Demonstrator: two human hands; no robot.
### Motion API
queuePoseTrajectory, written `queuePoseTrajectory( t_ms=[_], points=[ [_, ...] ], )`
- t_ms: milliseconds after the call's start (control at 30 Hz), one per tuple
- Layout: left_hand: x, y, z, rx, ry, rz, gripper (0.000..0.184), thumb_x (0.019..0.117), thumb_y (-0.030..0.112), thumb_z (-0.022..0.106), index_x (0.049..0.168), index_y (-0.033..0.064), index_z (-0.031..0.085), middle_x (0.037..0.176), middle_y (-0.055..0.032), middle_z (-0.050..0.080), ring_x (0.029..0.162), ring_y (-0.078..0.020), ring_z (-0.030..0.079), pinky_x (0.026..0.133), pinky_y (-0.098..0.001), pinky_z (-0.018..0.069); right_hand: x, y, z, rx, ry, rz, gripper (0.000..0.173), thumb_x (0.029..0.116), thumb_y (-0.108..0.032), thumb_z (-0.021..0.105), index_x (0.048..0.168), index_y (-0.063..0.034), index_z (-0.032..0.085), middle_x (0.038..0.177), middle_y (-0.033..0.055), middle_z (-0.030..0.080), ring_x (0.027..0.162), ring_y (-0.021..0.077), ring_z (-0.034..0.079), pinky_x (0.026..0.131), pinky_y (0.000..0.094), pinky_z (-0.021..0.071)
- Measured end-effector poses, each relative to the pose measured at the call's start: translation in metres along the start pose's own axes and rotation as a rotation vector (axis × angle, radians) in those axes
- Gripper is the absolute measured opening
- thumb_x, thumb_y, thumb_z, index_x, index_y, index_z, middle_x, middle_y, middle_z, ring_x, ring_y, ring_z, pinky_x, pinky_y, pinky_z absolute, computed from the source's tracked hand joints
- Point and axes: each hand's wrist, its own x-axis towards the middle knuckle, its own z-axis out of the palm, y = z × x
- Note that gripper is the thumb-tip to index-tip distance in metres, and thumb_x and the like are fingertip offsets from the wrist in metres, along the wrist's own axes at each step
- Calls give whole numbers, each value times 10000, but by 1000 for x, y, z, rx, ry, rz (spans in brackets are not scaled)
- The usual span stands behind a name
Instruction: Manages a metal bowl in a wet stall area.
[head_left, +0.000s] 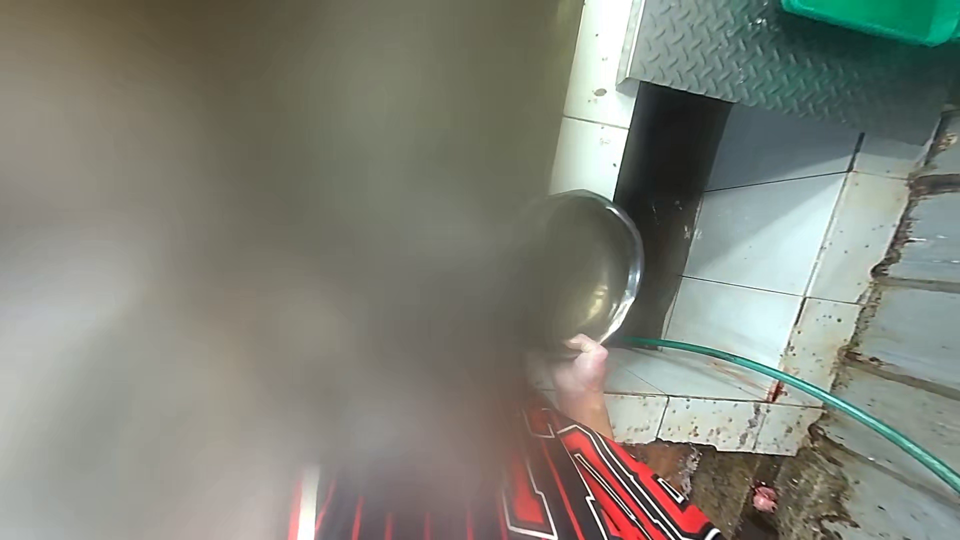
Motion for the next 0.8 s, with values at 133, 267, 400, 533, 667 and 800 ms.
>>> queuePoseTrajectory(
  t_ms=[133,267,400,533,667,800],
  points=[
    [6,-8,-6,-8,10,40,477,1008,39,598,1436,-110,451,1381,-397,508,1335,-519,477,1122,-605,347,-12,19,7,-100,23,43,314,746,94,517,1048,11,545,966,192,655,848,285,684,696,498,598],
    [4,-19,-12,-65,9,57,468,1011,20,585,1437,-117,448,1392,-395,502,1348,-511,468,1136,-592,336,-18,36,17,-180,58,81,292,745,118,521,1021,31,551,975,211,649,849,294,674,699,497,593],
    [3,-38,-19,-90,-16,42,457,1034,31,542,1447,-126,427,1400,-403,492,1352,-518,467,1136,-597,343,-14,44,24,-324,91,4,356,698,157,561,1038,52,545,997,227,646,852,310,674,678,503,598],
    [1,-53,-23,-131,-11,22,464,1023,23,548,1438,-148,428,1401,-420,480,1352,-538,457,1138,-612,340,-3,43,35,-516,104,-126,370,690,168,605,1037,53,549,954,214,646,804,291,673,632,480,592],
    [1,-64,-26,-200,-11,-29,450,1024,23,564,1434,-123,450,1428,-397,472,1376,-519,439,1148,-604,317,-4,41,54,-624,40,-150,337,807,119,603,1132,54,546,998,209,644,821,272,683,659,453,609],
    [66,-158,14,-142,218,381,404,1003,138,614,1301,-130,562,1181,-413,602,1109,-541,601,948,-649,476,-1,52,73,-637,-32,-142,375,895,40,606,1257,60,509,1077,233,654,901,304,705,725,490,629]
  ],
)
